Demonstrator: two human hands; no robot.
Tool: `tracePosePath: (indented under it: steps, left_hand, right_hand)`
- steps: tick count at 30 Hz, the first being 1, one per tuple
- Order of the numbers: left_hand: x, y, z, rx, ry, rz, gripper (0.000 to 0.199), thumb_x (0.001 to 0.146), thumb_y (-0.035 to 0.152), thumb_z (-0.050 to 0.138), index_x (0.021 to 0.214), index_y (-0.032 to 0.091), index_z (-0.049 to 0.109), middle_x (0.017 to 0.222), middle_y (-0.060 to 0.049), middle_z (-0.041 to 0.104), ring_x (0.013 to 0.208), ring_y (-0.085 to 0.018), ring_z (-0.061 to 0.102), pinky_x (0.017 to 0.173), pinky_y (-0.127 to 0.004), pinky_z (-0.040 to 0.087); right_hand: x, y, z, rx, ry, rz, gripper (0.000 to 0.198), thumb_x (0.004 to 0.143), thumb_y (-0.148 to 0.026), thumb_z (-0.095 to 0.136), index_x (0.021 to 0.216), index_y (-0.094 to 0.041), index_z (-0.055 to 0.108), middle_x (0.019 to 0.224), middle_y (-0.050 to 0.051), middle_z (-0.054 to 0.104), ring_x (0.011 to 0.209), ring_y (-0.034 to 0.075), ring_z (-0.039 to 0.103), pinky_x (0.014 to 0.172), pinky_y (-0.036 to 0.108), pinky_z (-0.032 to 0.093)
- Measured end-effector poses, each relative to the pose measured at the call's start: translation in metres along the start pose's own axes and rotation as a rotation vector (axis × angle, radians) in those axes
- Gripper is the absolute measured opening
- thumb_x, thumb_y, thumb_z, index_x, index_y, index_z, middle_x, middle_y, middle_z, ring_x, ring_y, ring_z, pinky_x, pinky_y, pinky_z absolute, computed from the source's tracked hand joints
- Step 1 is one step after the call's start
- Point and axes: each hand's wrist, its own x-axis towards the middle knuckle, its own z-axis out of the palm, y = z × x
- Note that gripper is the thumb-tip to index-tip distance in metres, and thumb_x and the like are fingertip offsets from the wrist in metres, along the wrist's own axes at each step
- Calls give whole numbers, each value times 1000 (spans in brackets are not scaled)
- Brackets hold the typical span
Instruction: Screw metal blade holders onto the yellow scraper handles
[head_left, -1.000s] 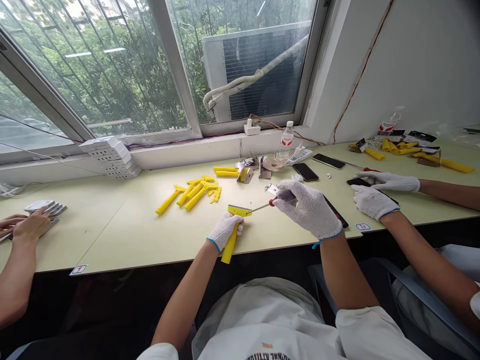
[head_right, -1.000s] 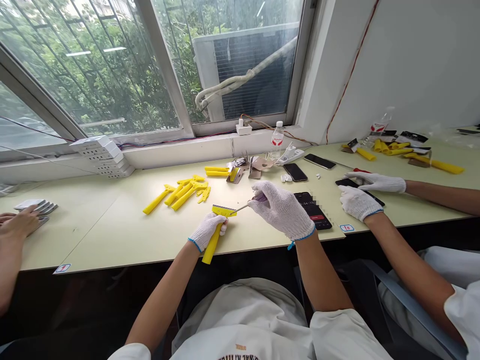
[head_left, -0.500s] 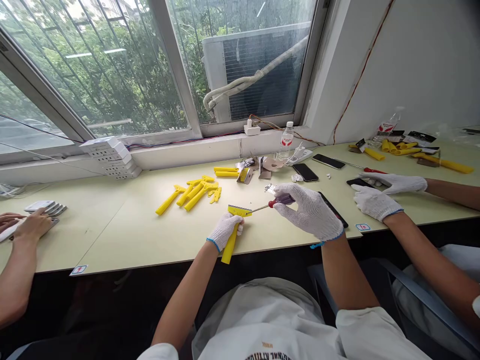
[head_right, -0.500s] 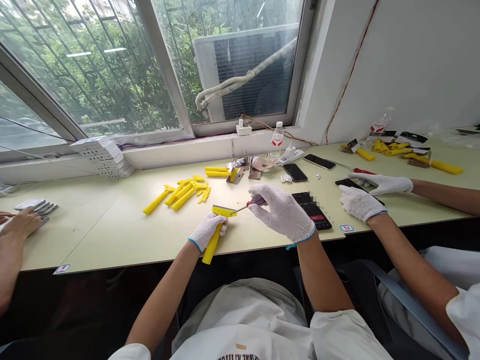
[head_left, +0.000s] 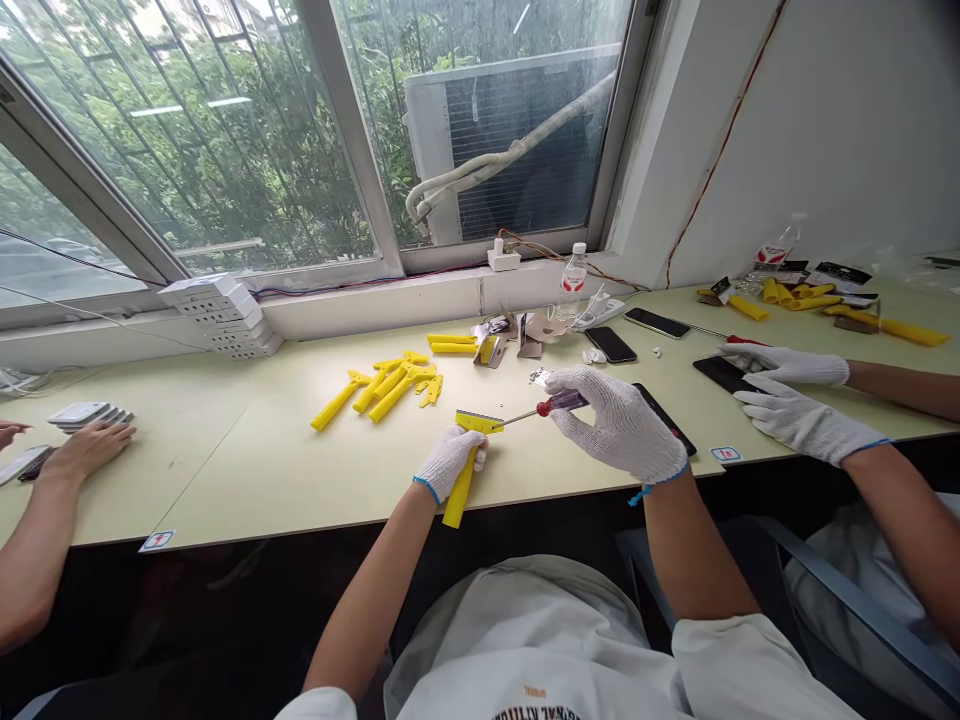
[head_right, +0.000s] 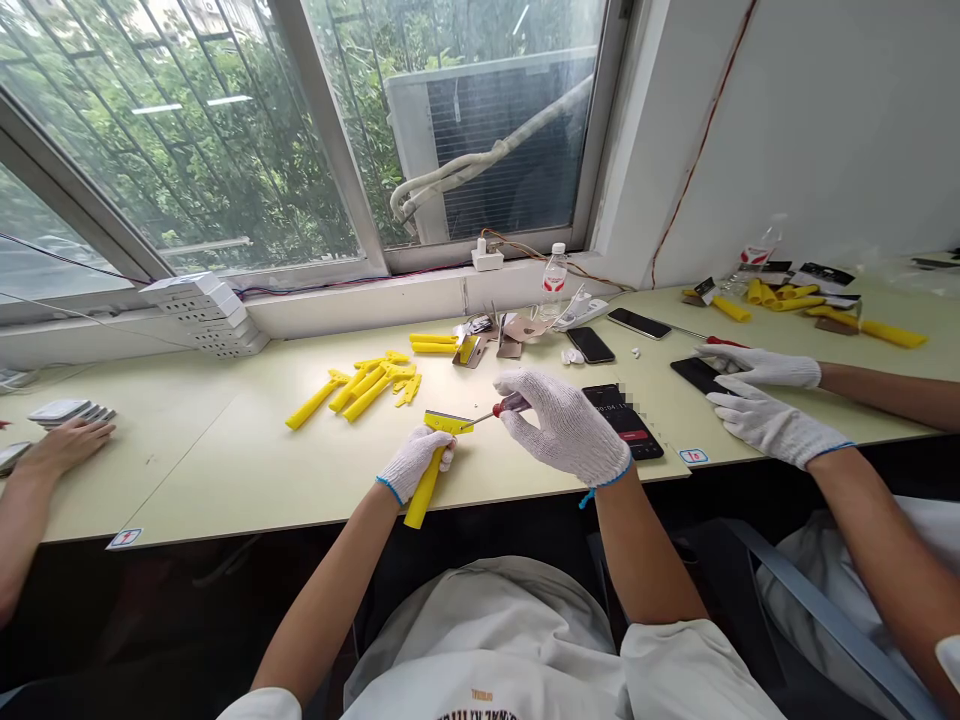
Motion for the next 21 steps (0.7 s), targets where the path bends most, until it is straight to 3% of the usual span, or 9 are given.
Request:
tracePosePath:
  steps: [5, 13, 21]
  left_hand:
    - [1, -3, -1, 7, -9, 18, 13, 87, 29, 68, 80, 18, 67, 65, -3, 61, 56, -14, 56, 61, -28, 49]
    - [1, -1, -1, 5, -11, 2, 12, 87, 28, 67, 80, 18, 66, 65, -3, 61, 56, -14, 54, 59, -28, 47]
    - [1, -1, -1, 3, -14, 12, 13, 86, 28, 67, 79, 18, 66, 66, -2, 60, 56, -14, 54, 61, -28, 48]
  right_hand:
    - [-1, 2, 0, -20, 24, 31, 28, 99, -16, 74, 124, -23, 65, 104, -1, 77, 90, 12, 81, 84, 21, 66]
    - [0, -2, -4, -17, -18, -49, 43, 91, -1, 63, 129, -21, 63, 119, 3, 76, 96, 11, 80, 92, 20, 66]
    - [-1, 2, 1, -12, 23, 2, 44, 97, -12, 74, 138, -25, 62, 106, -1, 79, 91, 11, 80, 88, 21, 66]
